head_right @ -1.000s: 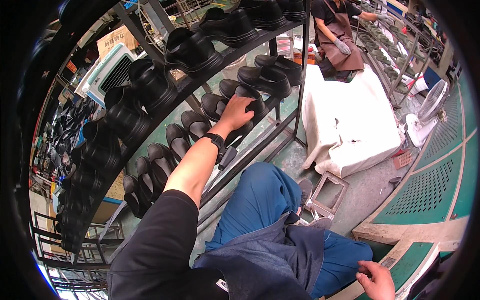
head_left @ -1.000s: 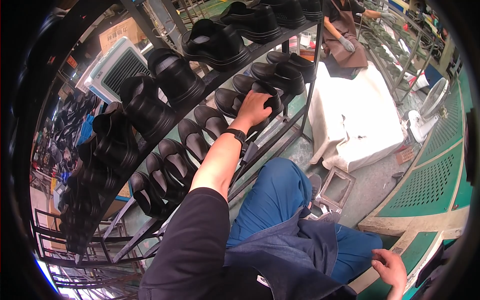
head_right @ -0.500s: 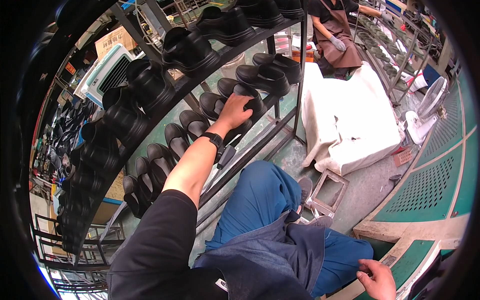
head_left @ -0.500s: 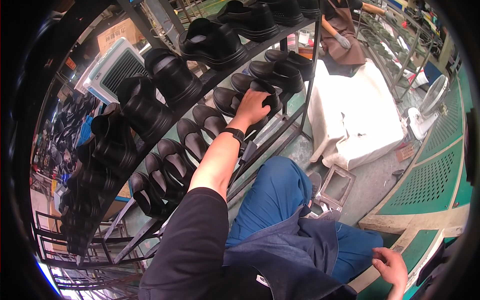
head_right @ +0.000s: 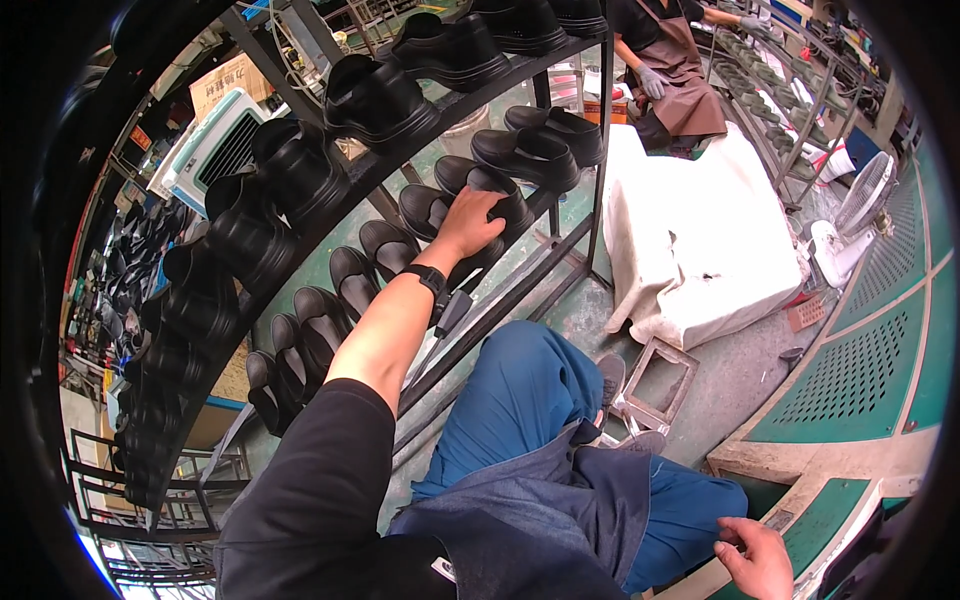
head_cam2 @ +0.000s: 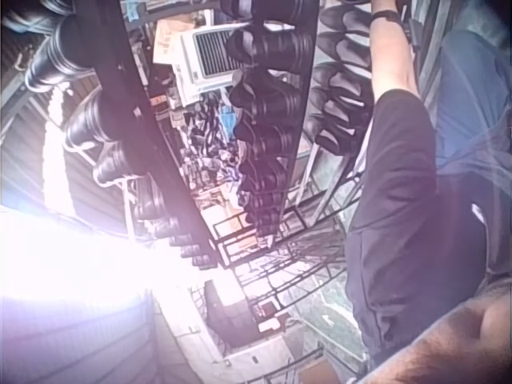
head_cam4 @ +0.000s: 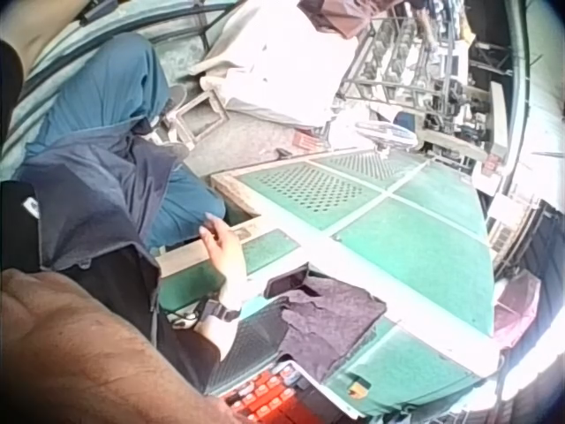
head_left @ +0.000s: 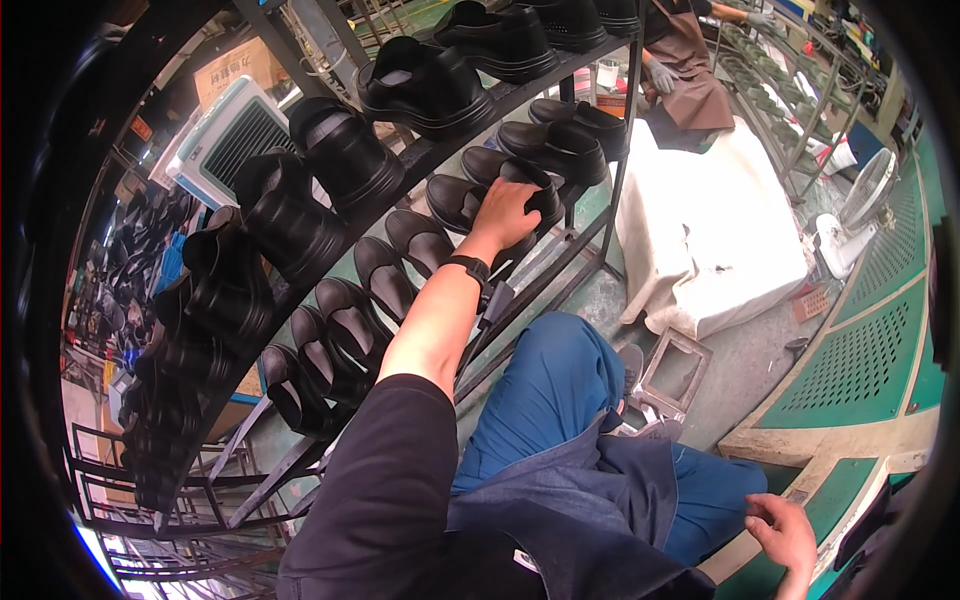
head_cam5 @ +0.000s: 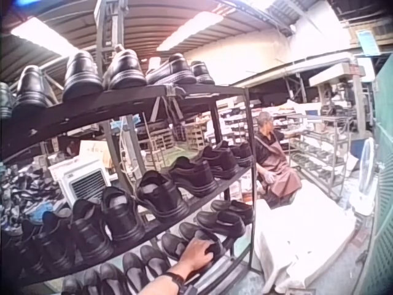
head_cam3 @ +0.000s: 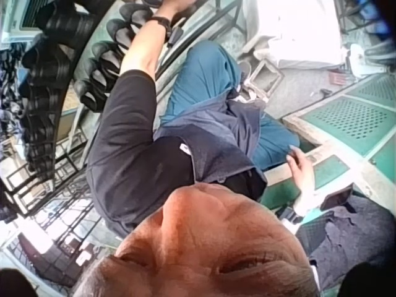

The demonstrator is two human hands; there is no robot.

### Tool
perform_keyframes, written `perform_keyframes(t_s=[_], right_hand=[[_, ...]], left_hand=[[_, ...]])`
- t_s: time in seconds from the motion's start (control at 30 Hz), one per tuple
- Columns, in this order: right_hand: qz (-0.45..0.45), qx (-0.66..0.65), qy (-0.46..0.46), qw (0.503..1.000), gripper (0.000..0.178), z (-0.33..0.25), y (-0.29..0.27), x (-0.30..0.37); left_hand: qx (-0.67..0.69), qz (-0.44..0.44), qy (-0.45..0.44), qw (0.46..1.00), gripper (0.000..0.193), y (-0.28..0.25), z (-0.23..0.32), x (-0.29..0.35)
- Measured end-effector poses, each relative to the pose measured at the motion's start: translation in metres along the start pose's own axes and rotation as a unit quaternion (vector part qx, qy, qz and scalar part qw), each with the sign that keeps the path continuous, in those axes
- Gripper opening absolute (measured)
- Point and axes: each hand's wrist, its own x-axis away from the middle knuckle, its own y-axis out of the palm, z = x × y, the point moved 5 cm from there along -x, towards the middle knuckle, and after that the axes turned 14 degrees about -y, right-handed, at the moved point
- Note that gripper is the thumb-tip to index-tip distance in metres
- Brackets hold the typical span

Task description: The recorder picks up finished or semi-finished shoes from a rack, inspects them, and puts them back.

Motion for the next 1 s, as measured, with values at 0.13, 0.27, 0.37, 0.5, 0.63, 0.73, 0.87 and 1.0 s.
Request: perform_keyframes(t_s=[0.13,0.27,0.37,0.5,0.63,0.73,0.87,1.0], right_hand=[[-0.002,0.01,-0.002,1.0,0.037,-0.0019,-0.0004,-0.0003],[0.001,0.01,0.0,1.0,0.037,-0.0022,-0.0008,-0.0001],[0.001,0.012,-0.003,1.0,0.038,-0.0026,-0.0007,-0.0002],[0.004,0.003,0.0,1.0,0.038,-0.0029,-0.0009,-0.0008],[0.003,0.004,-0.004,1.0,0.038,-0.003,-0.0011,-0.0004],[0.002,0.01,-0.004,1.0,0.038,-0.0016,-0.0012,0.0008],[0.003,0.003,0.0,1.0,0.038,0.0003,-0.0009,0.0005],[-0.001,0.011,-0.007,1.0,0.038,0.0005,-0.0024,-0.0019]], left_hand=[[0.005,0.007,0.006,1.0,0.047,-0.0009,0.0013,0.0],[0.009,0.012,0.009,1.0,0.046,-0.0019,0.0025,0.0003],[0.01,0.016,0.01,1.0,0.045,-0.0026,0.0034,0.0008],[0.011,0.016,0.01,1.0,0.045,-0.0037,0.0041,0.0013],[0.007,0.009,0.007,1.0,0.045,-0.0034,0.0043,0.0011],[0.008,0.012,0.008,1.0,0.045,-0.0031,0.0043,0.0009],[0.011,0.023,0.017,1.0,0.045,-0.0044,0.0047,0.0016],[0.009,0.023,0.026,0.999,0.046,-0.0074,0.0073,0.0023]])
